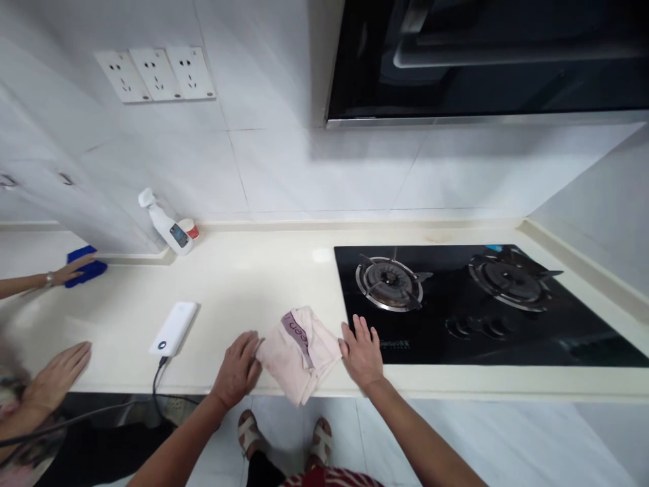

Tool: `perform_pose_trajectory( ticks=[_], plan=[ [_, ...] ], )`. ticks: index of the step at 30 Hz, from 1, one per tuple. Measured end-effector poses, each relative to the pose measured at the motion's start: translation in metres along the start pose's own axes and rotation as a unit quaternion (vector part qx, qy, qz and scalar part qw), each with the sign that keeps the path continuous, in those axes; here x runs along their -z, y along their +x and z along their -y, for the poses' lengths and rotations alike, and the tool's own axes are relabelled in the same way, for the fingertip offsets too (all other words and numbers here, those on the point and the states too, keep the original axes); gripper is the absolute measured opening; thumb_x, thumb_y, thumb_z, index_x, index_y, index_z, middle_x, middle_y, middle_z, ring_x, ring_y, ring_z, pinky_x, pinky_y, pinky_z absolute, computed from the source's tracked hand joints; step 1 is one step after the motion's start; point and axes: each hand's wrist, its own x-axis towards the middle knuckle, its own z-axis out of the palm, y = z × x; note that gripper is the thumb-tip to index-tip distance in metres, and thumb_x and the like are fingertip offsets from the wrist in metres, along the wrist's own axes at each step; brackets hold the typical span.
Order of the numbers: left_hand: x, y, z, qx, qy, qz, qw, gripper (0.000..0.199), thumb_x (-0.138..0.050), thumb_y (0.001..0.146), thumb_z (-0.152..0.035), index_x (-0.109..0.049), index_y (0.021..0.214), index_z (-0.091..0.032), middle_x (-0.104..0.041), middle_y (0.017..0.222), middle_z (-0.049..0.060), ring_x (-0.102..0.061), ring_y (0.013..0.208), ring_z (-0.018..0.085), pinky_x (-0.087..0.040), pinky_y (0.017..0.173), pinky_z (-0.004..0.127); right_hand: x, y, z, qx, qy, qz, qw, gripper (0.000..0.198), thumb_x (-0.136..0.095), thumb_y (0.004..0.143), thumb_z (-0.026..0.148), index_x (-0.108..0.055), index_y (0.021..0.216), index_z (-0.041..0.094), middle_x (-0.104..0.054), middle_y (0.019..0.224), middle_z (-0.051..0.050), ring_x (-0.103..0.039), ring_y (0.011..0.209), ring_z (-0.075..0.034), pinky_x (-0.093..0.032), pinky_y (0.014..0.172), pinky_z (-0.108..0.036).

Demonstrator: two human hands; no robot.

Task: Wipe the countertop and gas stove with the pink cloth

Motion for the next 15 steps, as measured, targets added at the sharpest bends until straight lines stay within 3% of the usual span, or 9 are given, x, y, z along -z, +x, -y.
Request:
perform_pose_trajectory(
  ticks=[6, 15],
  plan=[
    [0.0003, -0.0025, 0.0011, 0.019, 0.019, 0.001, 1.0, 0.036, -0.047, 0.097, -0.027, -0.058, 0.131, -0.02, -0.056, 0.137, 0.015, -0.049, 0.132, 0.029, -0.046, 0.105, 0.048, -0.0044, -0.0016, 0.0008, 0.002, 0.002, -0.013, 1.0, 0.045, -0.039, 0.1, 0.03, -0.059, 0.139, 0.019, -0.033, 0.16, -0.015, -0.027, 0.149, -0.029, -0.02, 0.118, -0.052],
    [0.0044, 0.0026, -0.0051, 0.049, 0.018, 0.008, 0.999, 0.034, -0.05, 0.094, -0.029, -0.065, 0.123, -0.02, -0.06, 0.133, 0.014, -0.053, 0.127, 0.029, -0.047, 0.102, 0.047, -0.0047, -0.0033, 0.0004, 0.01, -0.004, -0.029, 1.0, 0.046, -0.038, 0.1, 0.029, -0.06, 0.138, 0.016, -0.036, 0.158, -0.018, -0.028, 0.149, -0.032, -0.023, 0.117, -0.054]
  ],
)
